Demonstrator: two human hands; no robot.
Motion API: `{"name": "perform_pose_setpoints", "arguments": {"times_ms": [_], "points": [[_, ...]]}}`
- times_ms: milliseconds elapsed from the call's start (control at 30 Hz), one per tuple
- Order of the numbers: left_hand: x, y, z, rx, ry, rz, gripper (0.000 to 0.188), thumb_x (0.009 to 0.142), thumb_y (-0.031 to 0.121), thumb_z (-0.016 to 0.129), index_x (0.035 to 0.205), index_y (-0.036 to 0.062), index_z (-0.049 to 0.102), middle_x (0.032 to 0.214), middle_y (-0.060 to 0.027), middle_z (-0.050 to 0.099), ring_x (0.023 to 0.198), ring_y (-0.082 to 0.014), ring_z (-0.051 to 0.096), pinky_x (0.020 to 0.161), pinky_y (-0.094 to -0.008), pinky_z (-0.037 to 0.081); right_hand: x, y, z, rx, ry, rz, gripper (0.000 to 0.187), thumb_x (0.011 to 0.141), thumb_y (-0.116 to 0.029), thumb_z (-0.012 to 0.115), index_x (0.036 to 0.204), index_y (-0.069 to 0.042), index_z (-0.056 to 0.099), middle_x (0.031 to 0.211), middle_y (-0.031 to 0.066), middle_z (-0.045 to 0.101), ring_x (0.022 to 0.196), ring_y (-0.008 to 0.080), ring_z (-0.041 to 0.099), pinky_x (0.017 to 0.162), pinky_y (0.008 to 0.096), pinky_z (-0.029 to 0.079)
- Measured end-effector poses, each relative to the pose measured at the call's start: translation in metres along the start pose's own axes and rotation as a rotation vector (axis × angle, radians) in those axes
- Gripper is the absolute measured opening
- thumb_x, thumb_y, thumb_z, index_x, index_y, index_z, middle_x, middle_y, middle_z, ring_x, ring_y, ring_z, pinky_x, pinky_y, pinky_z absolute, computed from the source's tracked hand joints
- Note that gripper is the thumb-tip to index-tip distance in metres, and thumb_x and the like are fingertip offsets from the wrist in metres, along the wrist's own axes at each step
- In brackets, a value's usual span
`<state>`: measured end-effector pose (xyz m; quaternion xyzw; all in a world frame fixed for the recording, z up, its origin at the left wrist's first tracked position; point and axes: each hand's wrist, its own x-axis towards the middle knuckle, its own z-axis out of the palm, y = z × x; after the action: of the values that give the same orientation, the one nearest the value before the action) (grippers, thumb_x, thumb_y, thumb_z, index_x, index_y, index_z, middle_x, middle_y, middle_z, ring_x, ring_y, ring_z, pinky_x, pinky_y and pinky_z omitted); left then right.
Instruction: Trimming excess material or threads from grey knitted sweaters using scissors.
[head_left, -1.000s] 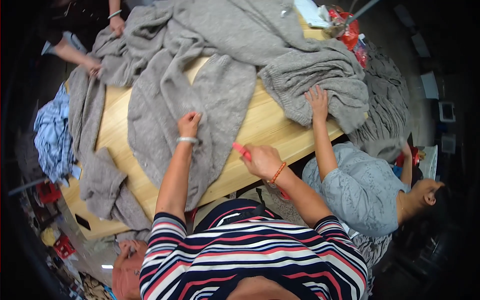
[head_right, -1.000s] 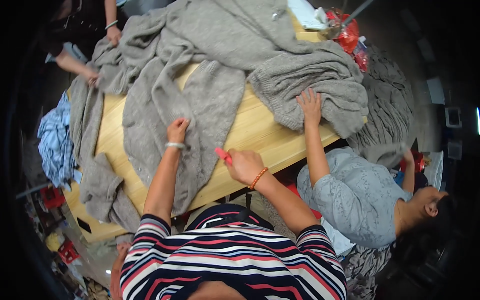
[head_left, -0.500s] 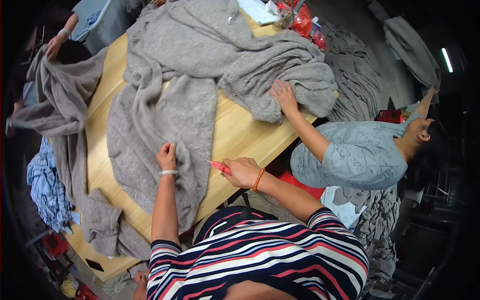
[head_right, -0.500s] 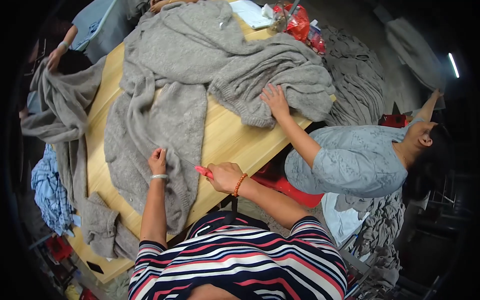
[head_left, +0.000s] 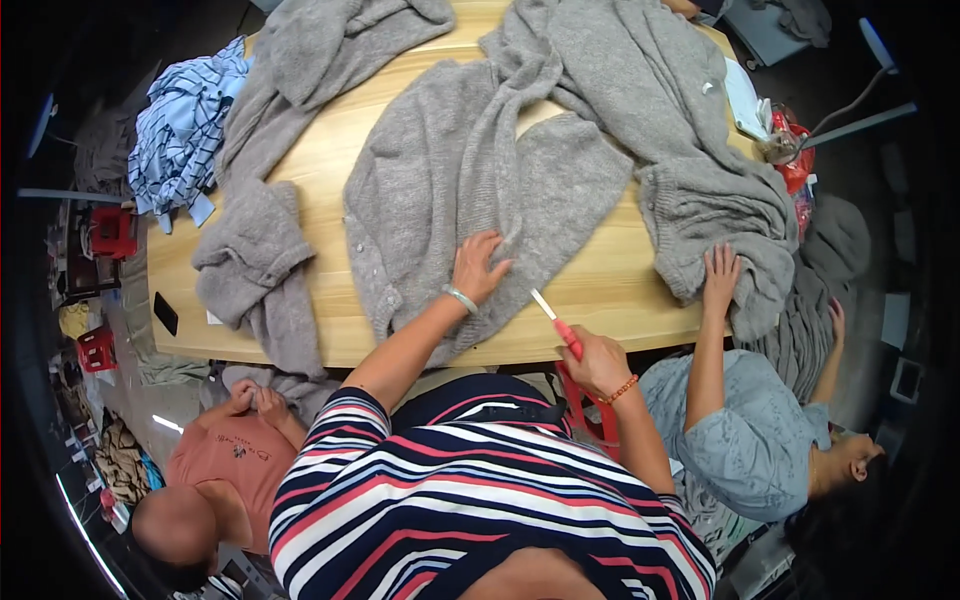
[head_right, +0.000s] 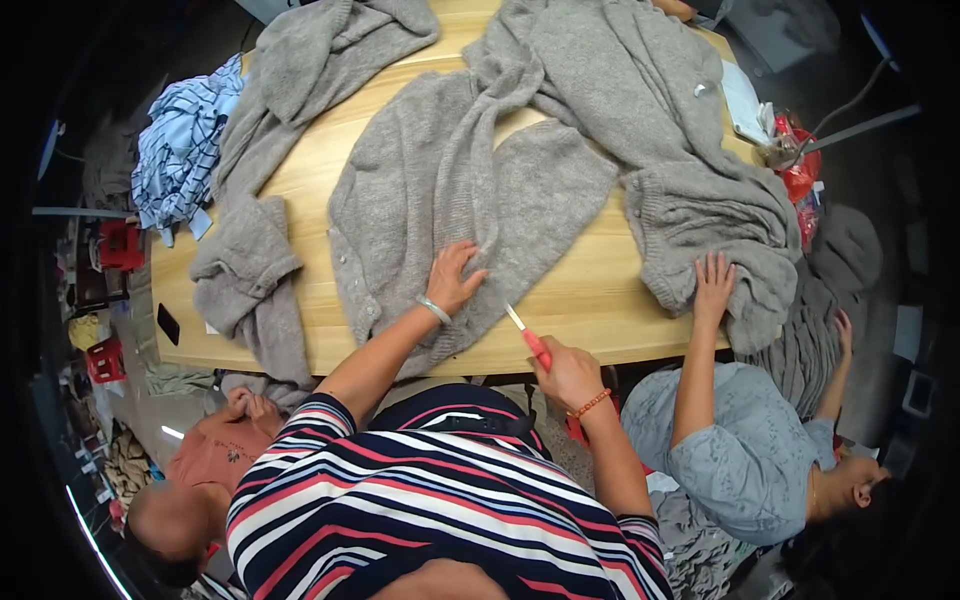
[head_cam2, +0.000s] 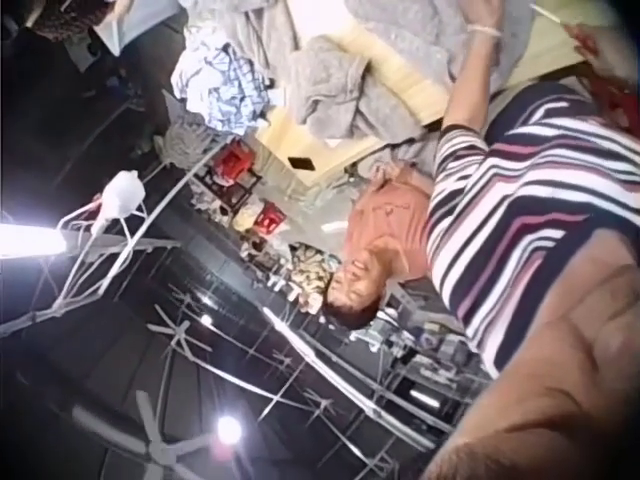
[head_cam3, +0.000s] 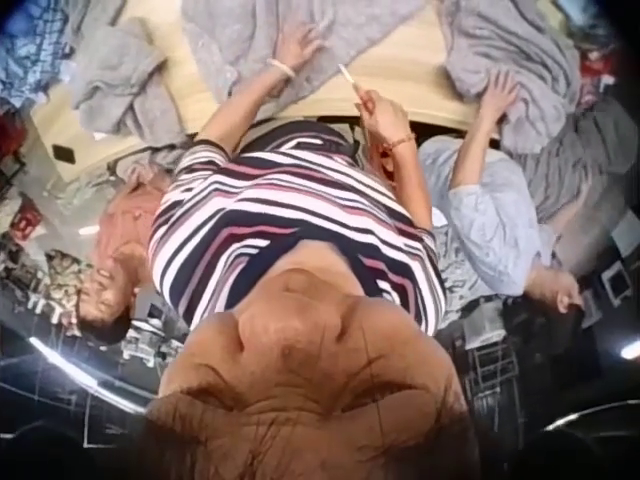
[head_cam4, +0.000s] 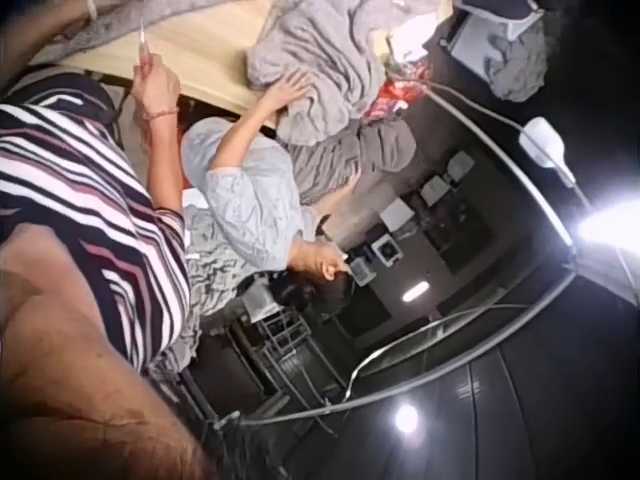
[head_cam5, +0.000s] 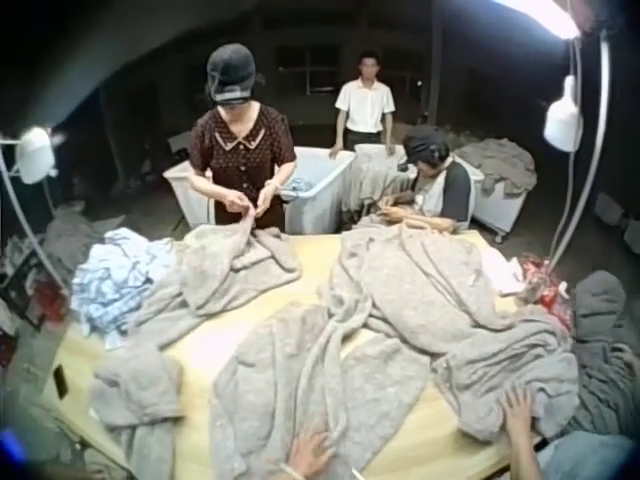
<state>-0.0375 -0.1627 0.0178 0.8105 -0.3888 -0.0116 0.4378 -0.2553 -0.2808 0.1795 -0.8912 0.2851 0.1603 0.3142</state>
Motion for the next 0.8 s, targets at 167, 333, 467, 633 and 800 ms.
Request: {"name": "perform_pose_setpoints", "arguments": {"times_ms": [167, 333, 467, 633, 800], "points": [[-0.015, -0.045, -0.013, -0.184, -0.007, -0.102, 0.016, 0.08, 0.002, 0.066, 0.096, 0.004, 0.066, 0.111, -0.0134, 0.064, 0.106, -0.0336, 0.057, 0.094, -0.0413, 0.046, 0.001, -0.021, -0.004, -0.142, -0.154, -0.043, 0.027, 0.089, -0.033, 0.059, 0.104, -0.011, 0.063, 0.081, 0.0222, 0.068, 0.079, 0.0423, 0.066, 0.072, 0.0529, 0.052], [-0.01, 0.005, -0.059, 0.266, -0.139, -0.078, 0.052, 0.074, 0.024, 0.079, 0.121, 0.0115, 0.061, 0.145, -0.0193, 0.04, 0.133, -0.0415, 0.034, 0.109, -0.0588, 0.027, -0.009, -0.01, 0.002, -0.018, 0.064, -0.007, 0.03, 0.09, -0.03, 0.062, 0.116, -0.015, 0.06, 0.082, 0.0218, 0.067, 0.079, 0.0426, 0.065, 0.072, 0.0523, 0.051], [-0.029, -0.018, -0.088, 0.476, -0.057, -0.439, 0.106, 0.063, 0.036, 0.087, 0.152, 0.0188, 0.032, 0.16, -0.0225, 0.011, 0.146, -0.047, 0.007, 0.112, -0.0697, 0.006, -0.006, -0.012, 0.008, -0.048, 0.053, 0.037, 0.032, 0.09, -0.031, 0.063, 0.117, -0.015, 0.06, 0.083, 0.0229, 0.067, 0.081, 0.0438, 0.065, 0.073, 0.0531, 0.051], [-0.016, -0.077, -0.123, 0.195, -0.066, -0.725, 0.1, 0.064, 0.026, 0.081, 0.15, 0.0138, 0.033, 0.142, -0.0265, 0.044, 0.123, -0.0422, 0.05, 0.102, -0.0492, 0.042, 0.001, -0.015, 0.013, -0.058, 0.011, 0.014, 0.033, 0.089, -0.032, 0.063, 0.117, -0.015, 0.06, 0.083, 0.0231, 0.067, 0.081, 0.0443, 0.065, 0.073, 0.0534, 0.051], [0.052, -0.101, -0.229, 0.01, 0.119, -0.555, 0.081, 0.069, 0.02, 0.072, 0.142, 0.0006, 0.044, 0.13, -0.0211, 0.058, 0.122, -0.0335, 0.054, 0.107, -0.0399, 0.04, 0.011, -0.014, 0.01, -0.008, 0.081, -0.004, 0.031, 0.089, -0.033, 0.063, 0.116, -0.016, 0.061, 0.085, 0.0222, 0.068, 0.083, 0.0439, 0.065, 0.074, 0.0526, 0.051]]}}
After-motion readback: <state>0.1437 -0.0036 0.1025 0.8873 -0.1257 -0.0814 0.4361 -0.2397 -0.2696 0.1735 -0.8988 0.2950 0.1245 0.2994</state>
